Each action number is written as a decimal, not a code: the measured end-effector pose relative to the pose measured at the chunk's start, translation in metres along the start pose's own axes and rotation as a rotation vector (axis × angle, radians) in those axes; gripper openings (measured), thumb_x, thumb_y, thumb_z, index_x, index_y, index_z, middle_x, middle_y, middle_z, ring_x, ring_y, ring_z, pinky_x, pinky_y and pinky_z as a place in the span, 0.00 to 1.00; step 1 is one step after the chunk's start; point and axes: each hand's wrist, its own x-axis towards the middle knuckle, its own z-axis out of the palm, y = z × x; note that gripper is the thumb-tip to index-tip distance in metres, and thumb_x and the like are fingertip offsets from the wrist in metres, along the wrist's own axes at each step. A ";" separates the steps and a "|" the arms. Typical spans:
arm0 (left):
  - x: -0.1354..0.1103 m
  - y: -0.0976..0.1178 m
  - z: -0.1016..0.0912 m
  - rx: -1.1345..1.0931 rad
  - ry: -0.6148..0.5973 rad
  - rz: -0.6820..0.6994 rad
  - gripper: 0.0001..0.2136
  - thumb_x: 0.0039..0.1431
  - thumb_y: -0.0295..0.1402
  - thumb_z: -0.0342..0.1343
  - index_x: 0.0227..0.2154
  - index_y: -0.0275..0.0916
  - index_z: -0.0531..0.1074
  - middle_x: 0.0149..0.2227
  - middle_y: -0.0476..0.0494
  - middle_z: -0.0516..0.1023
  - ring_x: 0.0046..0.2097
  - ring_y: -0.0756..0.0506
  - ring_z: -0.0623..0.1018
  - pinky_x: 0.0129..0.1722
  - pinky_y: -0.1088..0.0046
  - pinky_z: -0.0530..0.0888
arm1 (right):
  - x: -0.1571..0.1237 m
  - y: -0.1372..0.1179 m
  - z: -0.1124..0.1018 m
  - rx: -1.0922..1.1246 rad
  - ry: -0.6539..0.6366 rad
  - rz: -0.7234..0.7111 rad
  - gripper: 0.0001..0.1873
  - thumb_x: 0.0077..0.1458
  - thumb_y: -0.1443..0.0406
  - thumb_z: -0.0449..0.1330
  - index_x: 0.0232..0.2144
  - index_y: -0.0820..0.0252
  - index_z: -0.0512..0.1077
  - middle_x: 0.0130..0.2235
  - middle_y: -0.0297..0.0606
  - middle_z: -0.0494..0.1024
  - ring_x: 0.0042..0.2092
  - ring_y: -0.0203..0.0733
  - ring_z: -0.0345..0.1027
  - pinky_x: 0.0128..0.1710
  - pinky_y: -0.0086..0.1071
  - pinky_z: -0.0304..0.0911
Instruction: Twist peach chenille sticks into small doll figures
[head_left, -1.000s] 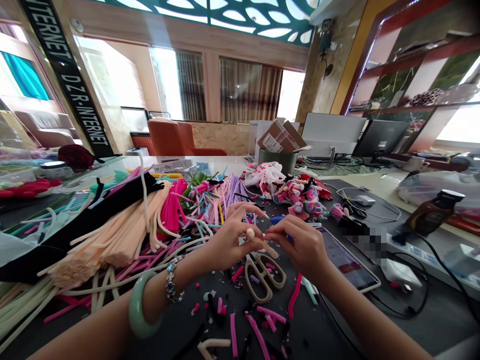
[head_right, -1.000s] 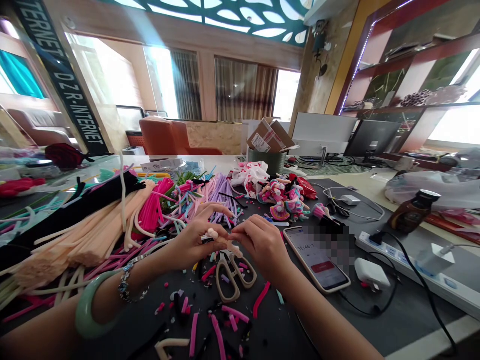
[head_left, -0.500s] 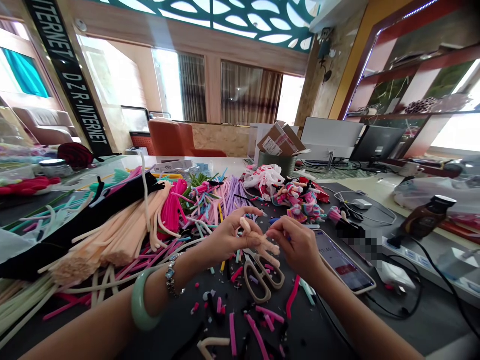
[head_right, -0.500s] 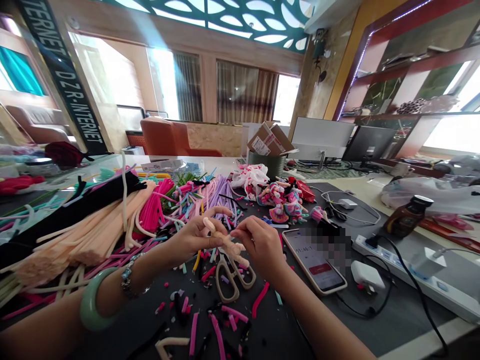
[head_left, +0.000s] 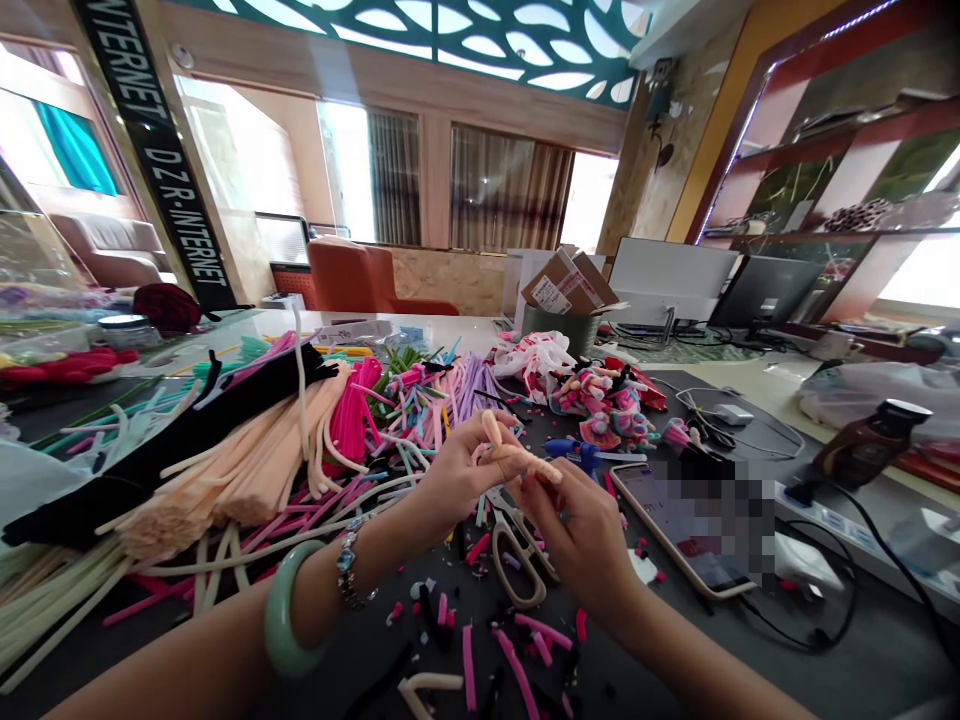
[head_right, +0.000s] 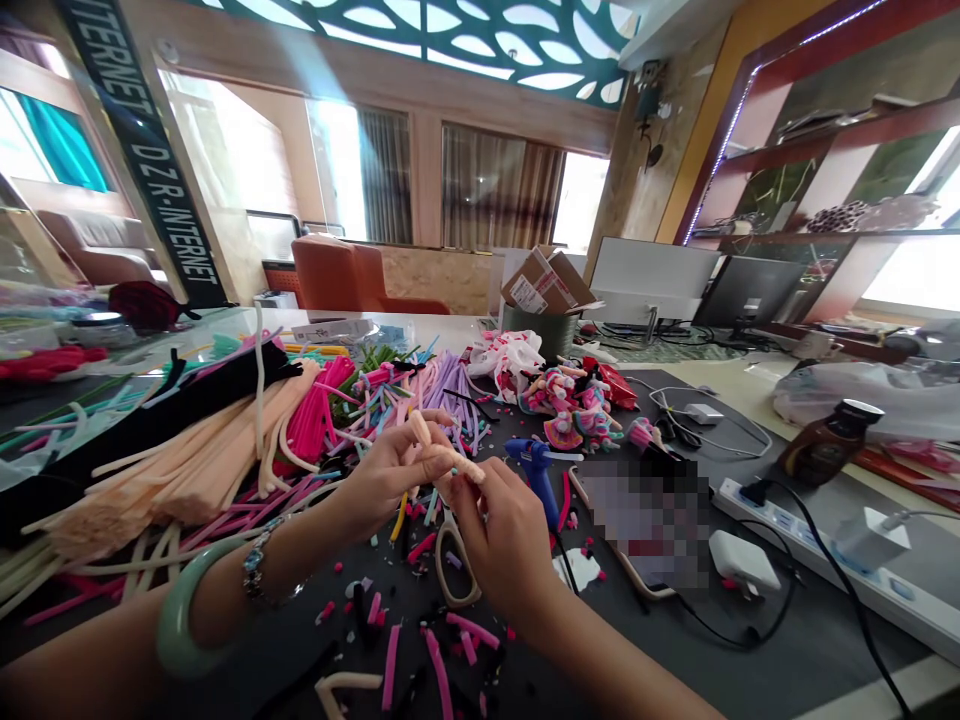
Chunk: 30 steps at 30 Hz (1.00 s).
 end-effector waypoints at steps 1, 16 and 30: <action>0.000 -0.001 -0.001 0.055 0.005 0.035 0.07 0.49 0.33 0.61 0.27 0.35 0.71 0.41 0.45 0.68 0.39 0.49 0.70 0.38 0.72 0.69 | 0.000 -0.001 0.000 0.012 -0.007 0.024 0.12 0.60 0.65 0.50 0.25 0.60 0.66 0.24 0.32 0.64 0.26 0.34 0.57 0.26 0.28 0.50; -0.001 0.003 -0.001 0.658 0.084 0.338 0.05 0.54 0.28 0.57 0.24 0.37 0.70 0.42 0.42 0.68 0.49 0.42 0.68 0.50 0.61 0.64 | 0.005 0.000 0.004 0.817 -0.227 0.660 0.18 0.48 0.52 0.60 0.23 0.62 0.67 0.20 0.27 0.54 0.21 0.29 0.43 0.19 0.25 0.43; -0.003 0.000 -0.004 0.940 0.066 0.533 0.06 0.55 0.25 0.53 0.29 0.40 0.74 0.44 0.43 0.67 0.50 0.41 0.63 0.53 0.60 0.59 | 0.008 0.001 -0.011 0.141 -0.146 0.170 0.14 0.54 0.65 0.53 0.18 0.62 0.64 0.19 0.29 0.59 0.22 0.31 0.51 0.22 0.27 0.46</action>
